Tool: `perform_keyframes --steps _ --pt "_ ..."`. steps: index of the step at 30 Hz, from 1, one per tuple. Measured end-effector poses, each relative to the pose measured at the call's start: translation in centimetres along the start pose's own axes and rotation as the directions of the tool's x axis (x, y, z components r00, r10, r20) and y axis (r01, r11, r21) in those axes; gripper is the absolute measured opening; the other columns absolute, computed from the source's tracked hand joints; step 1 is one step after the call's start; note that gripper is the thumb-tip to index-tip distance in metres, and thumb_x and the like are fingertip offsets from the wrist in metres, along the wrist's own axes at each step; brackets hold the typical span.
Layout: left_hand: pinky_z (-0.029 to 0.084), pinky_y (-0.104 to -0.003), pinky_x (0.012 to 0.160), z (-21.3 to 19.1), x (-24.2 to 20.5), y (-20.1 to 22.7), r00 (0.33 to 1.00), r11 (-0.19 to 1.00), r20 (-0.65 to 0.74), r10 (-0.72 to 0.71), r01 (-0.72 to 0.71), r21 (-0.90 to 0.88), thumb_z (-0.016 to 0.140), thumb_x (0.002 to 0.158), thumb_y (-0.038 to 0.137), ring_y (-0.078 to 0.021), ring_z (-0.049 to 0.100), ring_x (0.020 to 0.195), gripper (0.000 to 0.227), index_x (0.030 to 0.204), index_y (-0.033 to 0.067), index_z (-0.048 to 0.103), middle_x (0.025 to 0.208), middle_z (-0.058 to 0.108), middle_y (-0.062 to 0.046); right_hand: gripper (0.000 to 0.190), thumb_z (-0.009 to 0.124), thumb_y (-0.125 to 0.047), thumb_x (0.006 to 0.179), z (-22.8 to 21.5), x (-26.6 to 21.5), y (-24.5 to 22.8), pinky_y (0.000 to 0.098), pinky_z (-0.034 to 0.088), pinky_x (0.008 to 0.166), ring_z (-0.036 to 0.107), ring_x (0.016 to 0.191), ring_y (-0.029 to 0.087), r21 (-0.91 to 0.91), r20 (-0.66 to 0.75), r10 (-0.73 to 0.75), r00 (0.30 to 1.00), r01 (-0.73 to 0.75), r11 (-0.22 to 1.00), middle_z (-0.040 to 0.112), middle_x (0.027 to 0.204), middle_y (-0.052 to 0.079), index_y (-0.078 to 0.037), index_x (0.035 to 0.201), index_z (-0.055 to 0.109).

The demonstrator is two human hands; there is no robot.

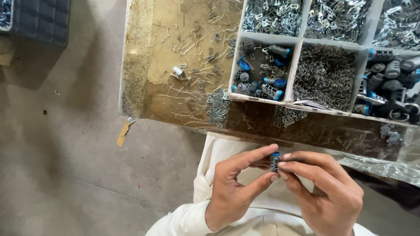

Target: The person sits on the floor and assembles small metal hardware components by hand. They repeatedly pick up a cylindrical piece and a small metal clip, fit the clip onto the cylinder, and place the assembled unit into a compartmentalized tray.

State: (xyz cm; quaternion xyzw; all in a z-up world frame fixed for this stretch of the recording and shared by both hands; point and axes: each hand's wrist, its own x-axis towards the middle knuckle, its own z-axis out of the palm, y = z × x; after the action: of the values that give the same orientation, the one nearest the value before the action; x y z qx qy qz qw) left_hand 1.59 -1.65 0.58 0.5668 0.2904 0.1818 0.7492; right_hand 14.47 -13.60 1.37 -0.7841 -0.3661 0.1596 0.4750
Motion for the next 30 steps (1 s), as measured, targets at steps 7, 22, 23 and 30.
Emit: perform_keyframes --steps 7,22,23,30 --pt "0.058 -0.027 0.095 0.2 0.1 0.0 1.000 0.996 0.012 0.008 -0.009 0.086 0.078 0.093 0.007 -0.0151 0.073 0.105 0.048 0.140 0.0023 0.066 0.114 0.077 -0.011 0.025 0.079 -0.001 0.082 0.0 -0.8 -0.8 0.0295 0.063 0.081 0.076 0.098 0.019 -0.232 -0.010 -0.005 1.000 0.003 0.973 0.076 0.109 0.012 -0.007 0.106 0.079" --pt "0.061 -0.030 0.091 0.5 0.1 0.5 0.922 0.825 0.143 0.359 -0.385 0.414 0.081 0.092 0.002 -0.0236 0.076 0.105 0.037 0.127 0.0047 0.072 0.117 0.076 -0.010 0.026 0.079 -0.004 0.084 -1.0 -1.2 1.7 0.0284 0.061 0.083 0.077 0.096 0.019 0.004 -0.035 0.031 0.999 -0.031 1.000 0.077 0.104 0.013 0.001 0.109 0.075" --pt "0.061 -0.030 0.088 0.5 0.2 0.4 0.910 0.800 0.138 0.391 -0.410 0.438 0.083 0.090 0.002 -0.0234 0.076 0.102 0.035 0.124 0.0049 0.073 0.114 0.076 -0.009 0.027 0.079 -0.005 0.082 -1.1 -0.9 1.3 0.0285 0.061 0.081 0.077 0.094 0.019 0.011 -0.010 0.035 0.999 -0.035 0.999 0.078 0.103 0.013 0.001 0.108 0.075" --pt "0.061 -0.029 0.080 0.7 -0.2 -0.4 0.961 0.933 0.031 0.276 -0.275 0.231 0.085 0.084 0.000 -0.0206 0.078 0.089 0.030 0.113 0.0026 0.077 0.101 0.081 -0.011 0.032 0.073 0.002 0.089 -5.9 5.7 0.3 0.0320 0.057 0.070 0.071 0.082 0.023 -0.162 -0.090 -0.307 0.947 0.290 0.943 0.072 0.095 0.017 0.004 0.120 0.064"
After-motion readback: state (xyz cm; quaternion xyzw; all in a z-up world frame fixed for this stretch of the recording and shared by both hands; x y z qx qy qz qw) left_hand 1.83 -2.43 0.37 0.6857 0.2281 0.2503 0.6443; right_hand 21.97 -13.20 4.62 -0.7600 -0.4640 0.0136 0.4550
